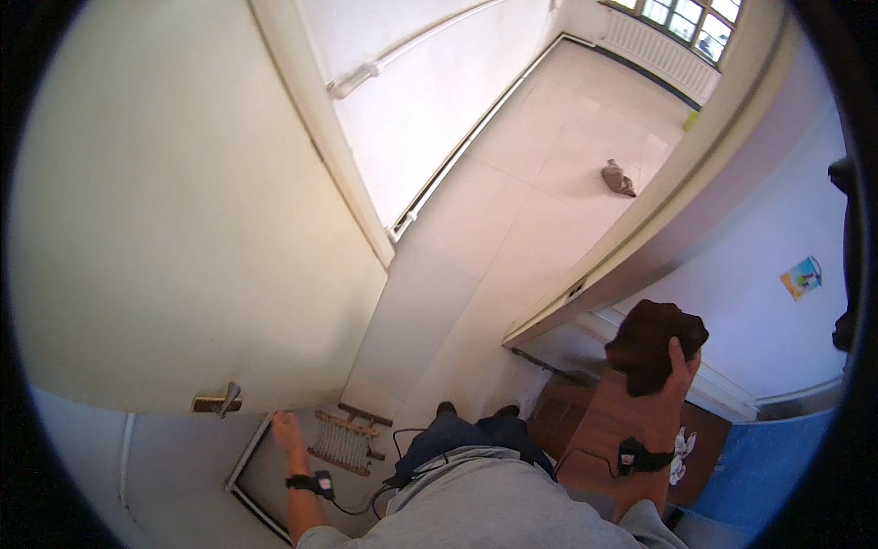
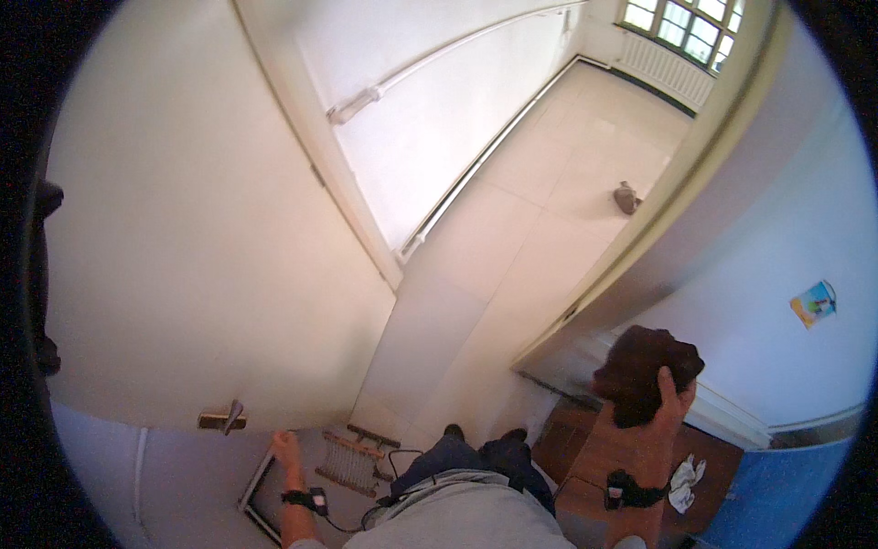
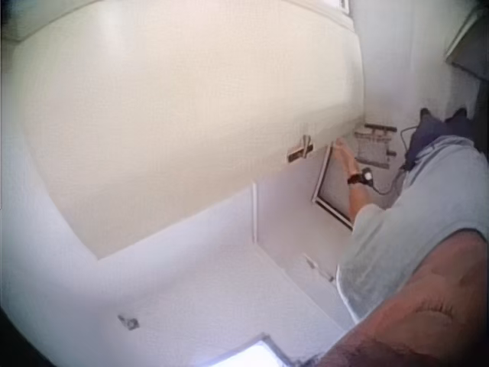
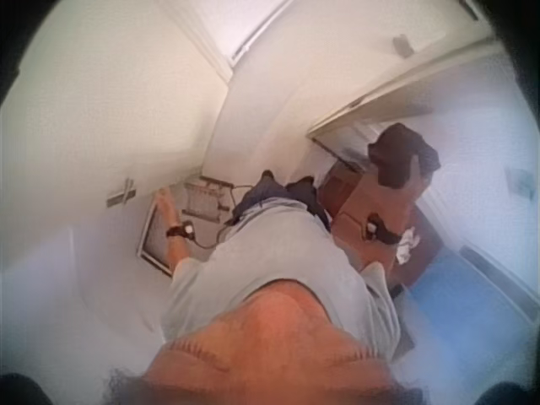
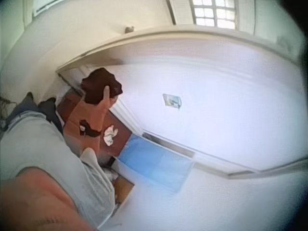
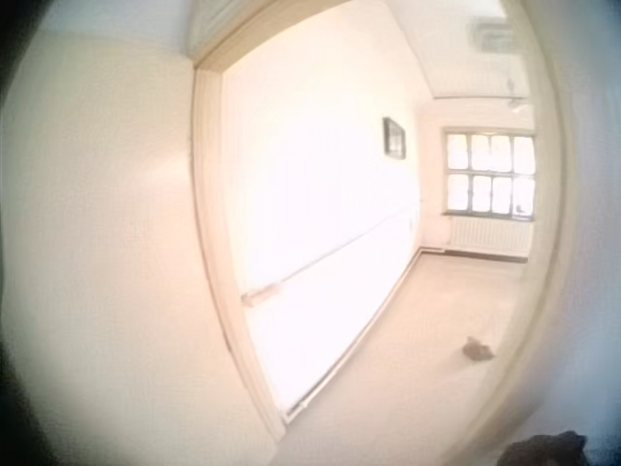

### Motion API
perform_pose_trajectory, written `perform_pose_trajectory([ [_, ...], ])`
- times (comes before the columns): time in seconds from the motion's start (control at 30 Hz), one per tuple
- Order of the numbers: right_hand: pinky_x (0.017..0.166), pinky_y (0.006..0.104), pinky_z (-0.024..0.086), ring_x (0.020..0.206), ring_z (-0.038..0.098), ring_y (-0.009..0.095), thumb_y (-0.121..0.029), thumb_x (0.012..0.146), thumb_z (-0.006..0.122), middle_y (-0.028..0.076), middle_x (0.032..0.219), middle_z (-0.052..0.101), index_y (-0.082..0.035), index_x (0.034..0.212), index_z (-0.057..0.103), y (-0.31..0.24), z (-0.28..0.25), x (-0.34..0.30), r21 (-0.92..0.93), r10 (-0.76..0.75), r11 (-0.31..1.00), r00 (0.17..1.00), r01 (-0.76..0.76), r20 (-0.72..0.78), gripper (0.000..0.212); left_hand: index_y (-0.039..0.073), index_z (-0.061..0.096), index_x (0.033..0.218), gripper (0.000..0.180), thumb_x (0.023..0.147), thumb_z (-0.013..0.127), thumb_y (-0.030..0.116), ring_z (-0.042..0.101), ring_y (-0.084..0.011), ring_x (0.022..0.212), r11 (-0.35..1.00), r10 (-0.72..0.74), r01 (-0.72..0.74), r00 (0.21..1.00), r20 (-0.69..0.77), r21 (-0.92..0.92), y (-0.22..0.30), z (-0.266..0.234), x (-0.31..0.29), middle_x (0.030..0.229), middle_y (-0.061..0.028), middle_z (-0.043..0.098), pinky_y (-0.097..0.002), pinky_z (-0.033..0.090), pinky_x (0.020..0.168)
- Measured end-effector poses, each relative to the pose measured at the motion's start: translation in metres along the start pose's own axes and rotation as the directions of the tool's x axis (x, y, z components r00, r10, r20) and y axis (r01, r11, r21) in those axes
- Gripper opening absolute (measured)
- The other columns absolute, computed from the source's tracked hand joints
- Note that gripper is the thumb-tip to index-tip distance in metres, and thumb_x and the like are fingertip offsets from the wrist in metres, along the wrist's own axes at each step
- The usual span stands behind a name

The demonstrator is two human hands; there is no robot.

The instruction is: The person wipes a whiteboard with a dark cloth, removes a small sticker, and continues wiping the board. They then wipe a wooden table and a blue star-patterned fabric item.

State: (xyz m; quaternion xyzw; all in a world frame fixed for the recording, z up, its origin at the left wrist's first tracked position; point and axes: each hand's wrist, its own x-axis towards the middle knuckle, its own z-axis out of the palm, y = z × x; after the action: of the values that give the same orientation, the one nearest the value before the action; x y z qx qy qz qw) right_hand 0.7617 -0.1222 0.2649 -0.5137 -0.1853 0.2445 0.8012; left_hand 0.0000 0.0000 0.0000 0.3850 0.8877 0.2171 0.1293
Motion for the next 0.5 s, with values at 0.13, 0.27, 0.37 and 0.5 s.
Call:
perform_pose_trajectory([
  [0.13, 0.093, 0.0416, 0.058, 0.112, 0.065, 0.027, -0.01, 0.094, 0.072, 0.013, 0.127, 0.065, -0.004, 0.136, 0.057, -0.005, 0.004, -0.006, -0.061, -0.2, 0.98, 0.959, 0.191, -0.203, 0.045, -0.005, 0.062, 0.126, 0.04, 0.094, 0.068, 0.018, 0.069, -0.0326, 0.107, 0.834, 0.476, -0.347, 0.845, 0.242, -0.429, 0.199, 0.052, -0.071, 0.119, -0.0202, 0.07, -0.0397, 0.055, 0.092],
  [0.27, 0.092, 0.0386, 0.056, 0.11, 0.064, 0.024, -0.01, 0.094, 0.073, 0.011, 0.125, 0.065, -0.005, 0.135, 0.058, -0.02, -0.006, -0.005, -0.108, -0.36, 0.933, 0.901, 0.343, -0.242, 0.045, -0.002, 0.058, 0.133, 0.053, 0.087, 0.079, 0.014, 0.069, -0.0331, 0.109, 0.284, 0.94, -0.764, 0.341, 0.012, -0.58, 0.39, 0.044, -0.133, 0.121, -0.0207, 0.069, -0.0405, 0.055, 0.094],
  [0.37, 0.092, 0.0374, 0.054, 0.108, 0.063, 0.021, -0.013, 0.094, 0.074, 0.009, 0.123, 0.065, -0.005, 0.133, 0.06, -0.029, -0.014, -0.006, -0.155, -0.464, 0.886, 0.833, 0.437, -0.301, 0.042, -0.001, 0.055, 0.138, 0.063, 0.084, 0.082, 0.018, 0.067, -0.035, 0.112, -0.11, 0.976, -0.788, 0.03, -0.216, -0.606, 0.503, 0.009, -0.2, 0.125, -0.0201, 0.067, -0.0409, 0.055, 0.095],
  [0.5, 0.093, 0.0358, 0.052, 0.108, 0.062, 0.019, -0.015, 0.097, 0.072, 0.008, 0.123, 0.065, -0.005, 0.133, 0.059, -0.059, -0.019, -0.009, -0.252, -0.599, 0.801, 0.734, 0.543, -0.32, 0.04, -0.002, 0.042, 0.149, 0.082, 0.083, 0.083, 0.024, 0.058, -0.0386, 0.128, -0.301, 0.931, -0.729, -0.085, -0.354, -0.615, 0.607, -0.03, -0.283, 0.143, -0.023, 0.056, -0.0442, 0.049, 0.105],
])
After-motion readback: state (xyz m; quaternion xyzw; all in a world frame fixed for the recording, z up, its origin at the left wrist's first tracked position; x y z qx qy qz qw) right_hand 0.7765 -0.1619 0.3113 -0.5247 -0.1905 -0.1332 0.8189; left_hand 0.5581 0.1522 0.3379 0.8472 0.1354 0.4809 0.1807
